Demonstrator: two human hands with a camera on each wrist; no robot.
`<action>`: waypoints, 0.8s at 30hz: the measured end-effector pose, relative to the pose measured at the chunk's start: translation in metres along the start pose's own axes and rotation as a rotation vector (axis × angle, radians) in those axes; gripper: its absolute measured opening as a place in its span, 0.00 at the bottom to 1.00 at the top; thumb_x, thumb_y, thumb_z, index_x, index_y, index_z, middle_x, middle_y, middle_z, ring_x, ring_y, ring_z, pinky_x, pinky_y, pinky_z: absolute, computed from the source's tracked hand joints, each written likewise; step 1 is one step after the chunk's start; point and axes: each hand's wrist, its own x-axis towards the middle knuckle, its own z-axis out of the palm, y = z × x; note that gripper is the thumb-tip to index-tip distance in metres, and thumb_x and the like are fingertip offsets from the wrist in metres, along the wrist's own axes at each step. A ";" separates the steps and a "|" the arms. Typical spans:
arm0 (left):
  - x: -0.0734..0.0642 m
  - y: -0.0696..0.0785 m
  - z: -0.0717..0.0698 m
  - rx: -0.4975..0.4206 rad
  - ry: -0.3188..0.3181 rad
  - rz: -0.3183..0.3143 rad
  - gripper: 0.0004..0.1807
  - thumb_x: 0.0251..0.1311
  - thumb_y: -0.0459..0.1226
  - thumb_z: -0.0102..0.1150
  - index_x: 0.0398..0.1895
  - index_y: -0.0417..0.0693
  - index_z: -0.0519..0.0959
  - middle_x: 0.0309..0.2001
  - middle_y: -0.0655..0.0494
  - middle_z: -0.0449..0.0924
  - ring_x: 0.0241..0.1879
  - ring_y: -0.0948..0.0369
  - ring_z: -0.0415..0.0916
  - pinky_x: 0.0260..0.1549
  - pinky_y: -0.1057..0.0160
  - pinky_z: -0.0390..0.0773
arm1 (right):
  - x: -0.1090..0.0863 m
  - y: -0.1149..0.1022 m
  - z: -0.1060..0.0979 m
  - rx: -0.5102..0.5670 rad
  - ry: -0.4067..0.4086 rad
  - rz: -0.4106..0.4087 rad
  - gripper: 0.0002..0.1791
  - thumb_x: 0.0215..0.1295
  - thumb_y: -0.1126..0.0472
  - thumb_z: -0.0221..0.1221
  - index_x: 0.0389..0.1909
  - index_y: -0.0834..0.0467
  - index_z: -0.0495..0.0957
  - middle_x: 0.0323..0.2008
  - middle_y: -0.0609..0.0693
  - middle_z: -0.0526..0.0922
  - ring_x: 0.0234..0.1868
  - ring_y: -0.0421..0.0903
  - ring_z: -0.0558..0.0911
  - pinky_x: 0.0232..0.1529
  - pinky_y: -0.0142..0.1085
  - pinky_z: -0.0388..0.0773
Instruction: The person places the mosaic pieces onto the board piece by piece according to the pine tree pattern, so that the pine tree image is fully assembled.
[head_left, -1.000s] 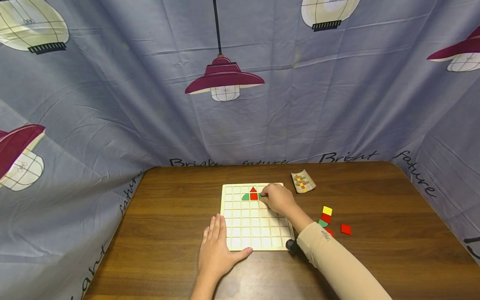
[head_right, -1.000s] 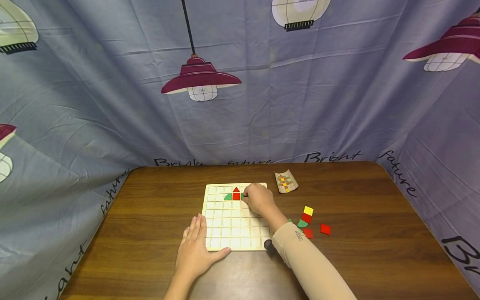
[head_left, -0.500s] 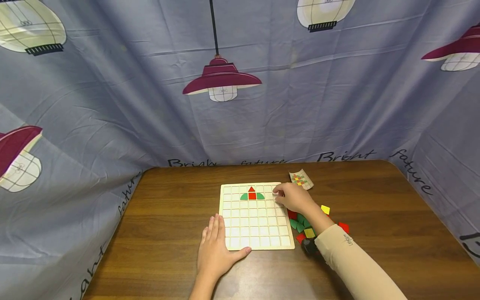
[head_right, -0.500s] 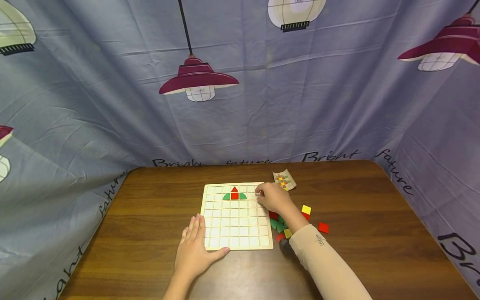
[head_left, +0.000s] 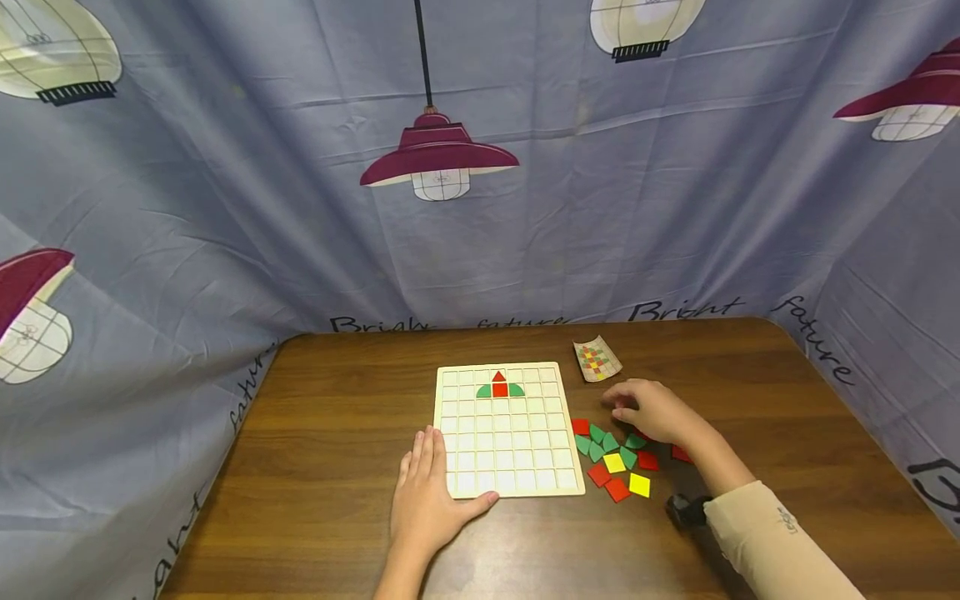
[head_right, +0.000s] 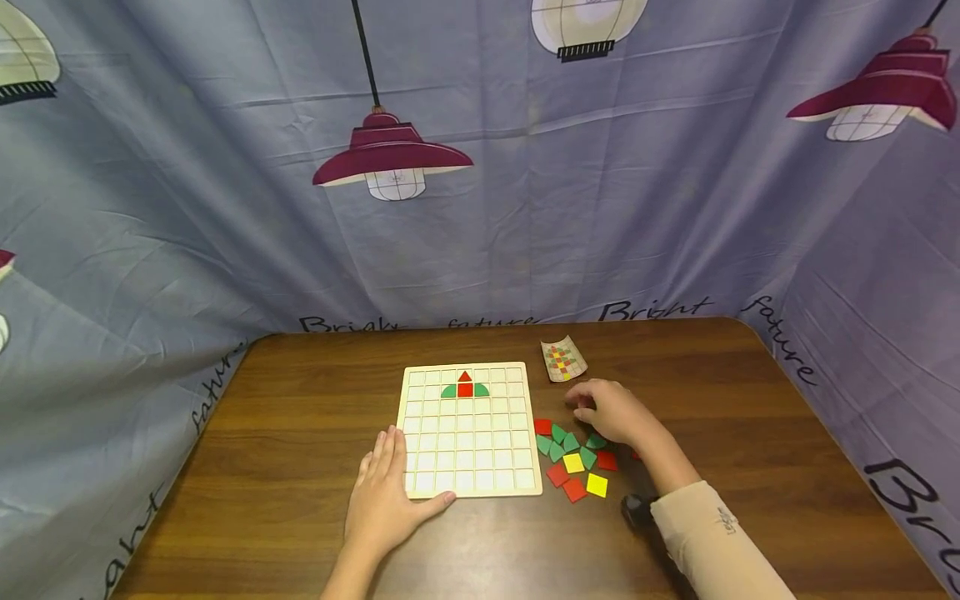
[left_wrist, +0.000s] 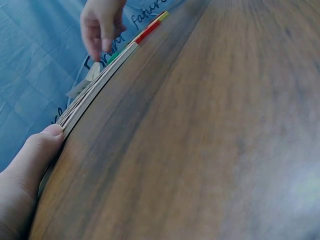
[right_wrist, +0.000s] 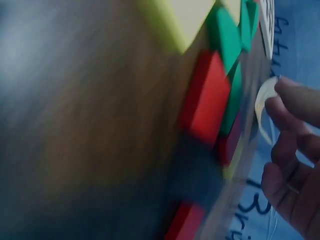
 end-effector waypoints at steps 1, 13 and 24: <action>0.000 0.000 -0.001 -0.001 -0.002 0.000 0.73 0.37 0.83 0.51 0.77 0.38 0.54 0.79 0.45 0.51 0.79 0.50 0.47 0.76 0.48 0.53 | -0.004 0.003 0.000 -0.004 -0.001 -0.016 0.13 0.66 0.64 0.62 0.51 0.57 0.83 0.41 0.49 0.83 0.42 0.45 0.78 0.41 0.41 0.78; 0.000 -0.001 -0.001 -0.002 -0.002 -0.008 0.73 0.37 0.83 0.51 0.77 0.39 0.55 0.79 0.46 0.52 0.79 0.51 0.47 0.76 0.47 0.54 | -0.036 0.025 0.007 -0.040 -0.029 -0.090 0.14 0.59 0.64 0.68 0.46 0.53 0.86 0.36 0.41 0.79 0.35 0.36 0.73 0.36 0.31 0.73; 0.001 0.000 -0.001 -0.009 -0.068 -0.034 0.74 0.37 0.84 0.47 0.78 0.41 0.50 0.80 0.48 0.46 0.80 0.53 0.41 0.78 0.49 0.48 | -0.034 0.030 0.011 -0.023 0.034 -0.086 0.09 0.55 0.61 0.71 0.35 0.50 0.82 0.31 0.41 0.76 0.33 0.36 0.73 0.33 0.29 0.71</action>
